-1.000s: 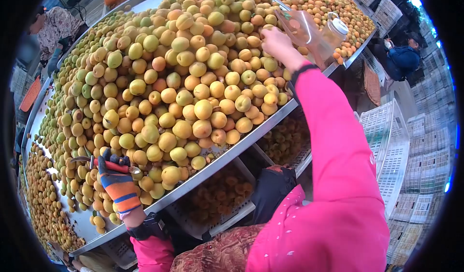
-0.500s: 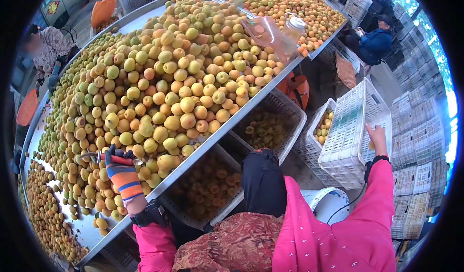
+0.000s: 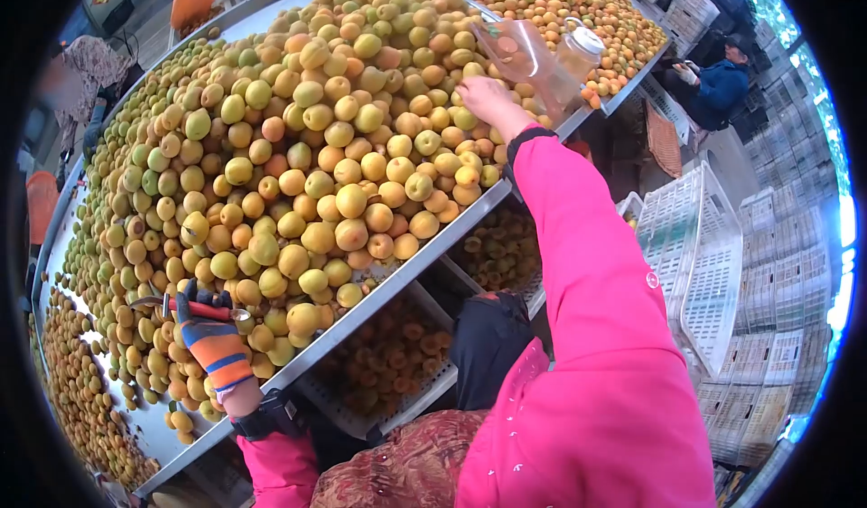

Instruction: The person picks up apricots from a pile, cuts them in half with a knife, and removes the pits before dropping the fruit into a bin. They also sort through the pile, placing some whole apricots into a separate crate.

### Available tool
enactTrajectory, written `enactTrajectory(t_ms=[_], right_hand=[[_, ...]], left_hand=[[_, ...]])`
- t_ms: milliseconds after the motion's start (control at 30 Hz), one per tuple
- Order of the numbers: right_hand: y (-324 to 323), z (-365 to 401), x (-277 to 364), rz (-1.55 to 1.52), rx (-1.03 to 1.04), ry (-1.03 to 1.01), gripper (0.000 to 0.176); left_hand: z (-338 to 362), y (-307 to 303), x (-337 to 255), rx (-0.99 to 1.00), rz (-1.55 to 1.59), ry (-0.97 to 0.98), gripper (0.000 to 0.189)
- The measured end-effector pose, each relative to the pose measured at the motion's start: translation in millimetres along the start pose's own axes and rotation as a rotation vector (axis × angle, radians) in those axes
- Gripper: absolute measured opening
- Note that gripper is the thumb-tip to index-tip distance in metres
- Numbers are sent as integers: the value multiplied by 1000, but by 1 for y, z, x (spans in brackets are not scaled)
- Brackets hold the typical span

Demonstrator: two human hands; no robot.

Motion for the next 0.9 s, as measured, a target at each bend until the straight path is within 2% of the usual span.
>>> enactTrajectory(t_ms=[67, 133, 200, 267, 333, 433, 467, 533, 600, 633, 733, 767, 867, 900], right_hand=[[0, 5, -2, 68, -6, -41, 30], [-9, 7, -12, 269, 101, 10, 28], [-22, 6, -15, 240, 88, 65, 28], [-16, 4, -17, 202, 75, 129, 28], [2, -6, -24, 240, 68, -20, 29], [32, -13, -34, 235, 109, -51, 37], [33, -14, -31, 186, 92, -94, 44], [26, -17, -30, 239, 162, -102, 46], [24, -28, -19, 433, 296, -31, 43], [28, -35, -23, 375, 345, -9, 31], [25, -37, -16, 504, 370, -29, 27], [21, -37, -15, 507, 366, -31, 27], [7, -30, -24, 371, 163, -13, 32], [5, -27, -27, 266, -26, -70, 42]], left_hand=[[2, 3, -3, 6, 7, -5, 30], [4, 3, -1, 1, 10, -29, 31], [10, 6, 6, 40, 31, -71, 32], [14, 9, 9, 17, -29, -31, 33], [18, 13, 8, 74, -48, -12, 33], [10, 4, 8, 71, -10, -41, 33], [10, 5, 6, 68, -11, -38, 33], [12, 8, 6, 47, -15, -44, 33], [12, 9, 7, 49, -24, -36, 33], [12, 8, 6, 52, -35, -27, 33], [11, 6, 4, 42, 3, -57, 33], [11, 7, 3, 43, 8, -56, 33], [11, 5, 0, 24, 21, -62, 34], [8, 1, 0, 54, 45, -61, 34]])
Point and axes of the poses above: each hand's wrist, its own z-axis away from the middle knuckle, its own y-axis out of the palm, x = y × z, the point moved 2 cm from there along -z, towards the middle knuckle, and after that the axes turned 9 degrees about -x, right-handed, at the moved point
